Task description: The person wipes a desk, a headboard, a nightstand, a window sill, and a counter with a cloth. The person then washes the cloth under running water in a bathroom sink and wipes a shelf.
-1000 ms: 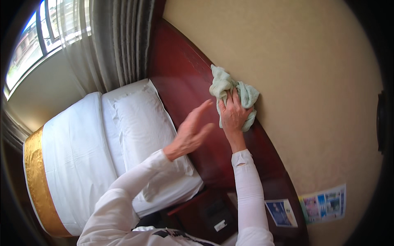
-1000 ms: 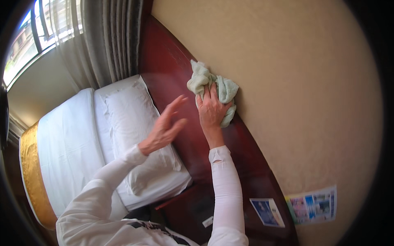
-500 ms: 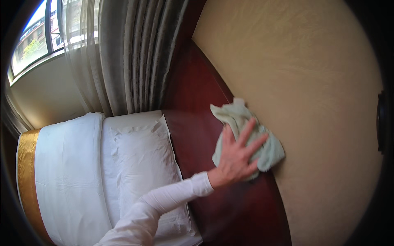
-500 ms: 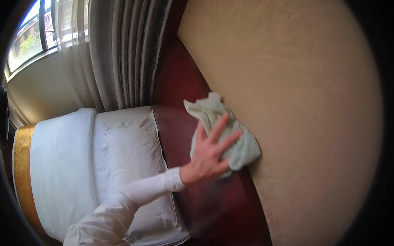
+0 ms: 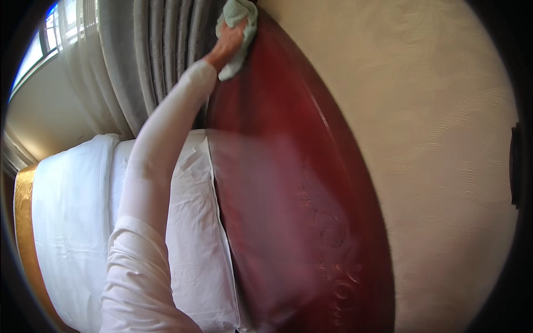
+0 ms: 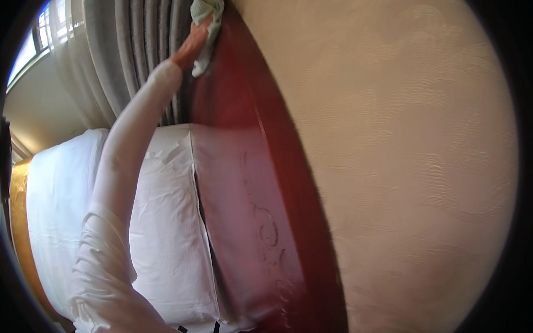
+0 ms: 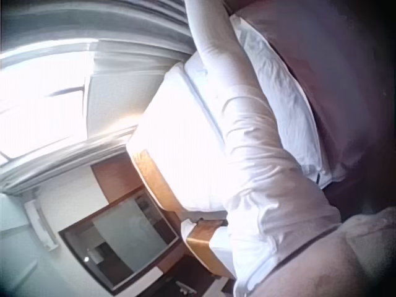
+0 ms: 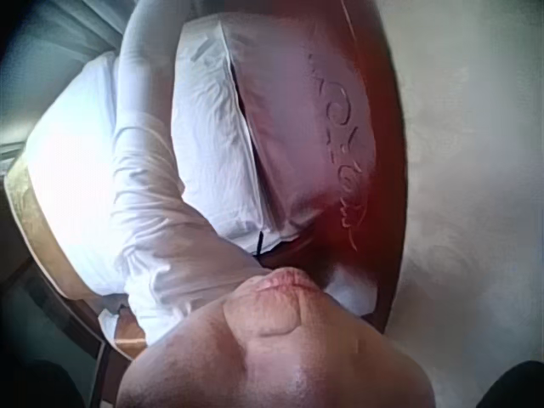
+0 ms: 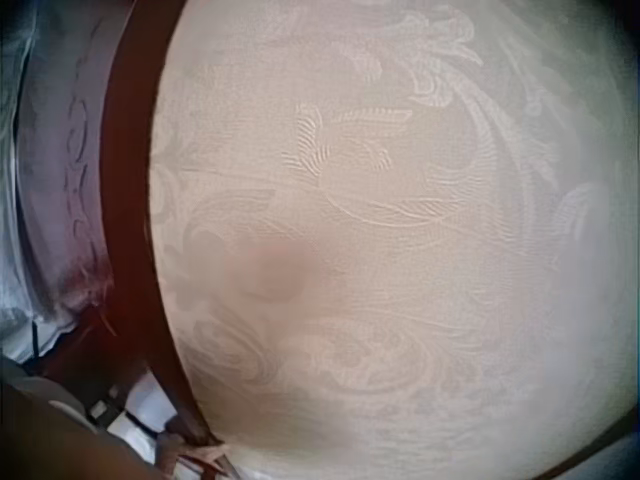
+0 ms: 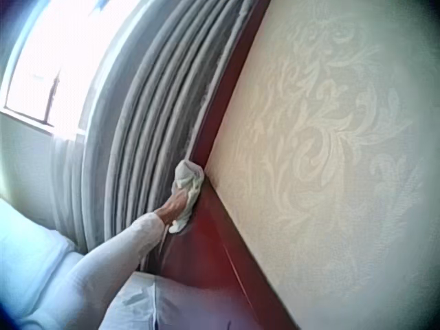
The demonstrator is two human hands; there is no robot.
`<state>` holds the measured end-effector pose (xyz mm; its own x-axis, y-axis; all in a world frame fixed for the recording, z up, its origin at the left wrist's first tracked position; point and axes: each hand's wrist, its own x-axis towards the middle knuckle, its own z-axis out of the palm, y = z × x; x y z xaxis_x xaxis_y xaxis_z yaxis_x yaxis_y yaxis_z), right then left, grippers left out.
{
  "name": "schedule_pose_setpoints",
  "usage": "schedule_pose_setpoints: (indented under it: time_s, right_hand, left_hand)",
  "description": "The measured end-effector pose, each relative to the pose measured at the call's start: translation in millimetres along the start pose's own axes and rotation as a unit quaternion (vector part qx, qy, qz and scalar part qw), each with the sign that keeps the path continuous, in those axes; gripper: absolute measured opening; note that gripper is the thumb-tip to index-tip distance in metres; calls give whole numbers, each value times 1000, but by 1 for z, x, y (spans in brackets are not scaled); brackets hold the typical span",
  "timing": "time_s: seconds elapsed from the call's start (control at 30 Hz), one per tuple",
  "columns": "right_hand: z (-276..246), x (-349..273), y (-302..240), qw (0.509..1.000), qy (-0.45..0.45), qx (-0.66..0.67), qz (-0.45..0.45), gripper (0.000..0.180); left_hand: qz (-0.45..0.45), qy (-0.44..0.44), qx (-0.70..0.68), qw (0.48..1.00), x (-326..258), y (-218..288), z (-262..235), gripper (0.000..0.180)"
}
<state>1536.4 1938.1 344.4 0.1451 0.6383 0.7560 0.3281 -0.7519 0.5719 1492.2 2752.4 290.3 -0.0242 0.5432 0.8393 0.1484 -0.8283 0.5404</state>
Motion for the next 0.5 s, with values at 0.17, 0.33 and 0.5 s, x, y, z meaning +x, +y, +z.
schedule_pose_setpoints:
  time_s: [0.17, 0.33, 0.5]
  right_hand:
    - [-9, -2, -6, 1000, 9, 3, 9, 61]
    - [-12, -3, -14, 1000, -5, 0, 11, 61]
    - [-25, 5, -19, 1000, 10, 1, 8, 61]
  left_hand:
    - [136, -1, 111, 984, -159, 135, -43, 31]
    - [8, -238, -155, 959, -316, 378, -99, 48]
    - [129, -289, -283, 905, -374, 474, -128, 33]
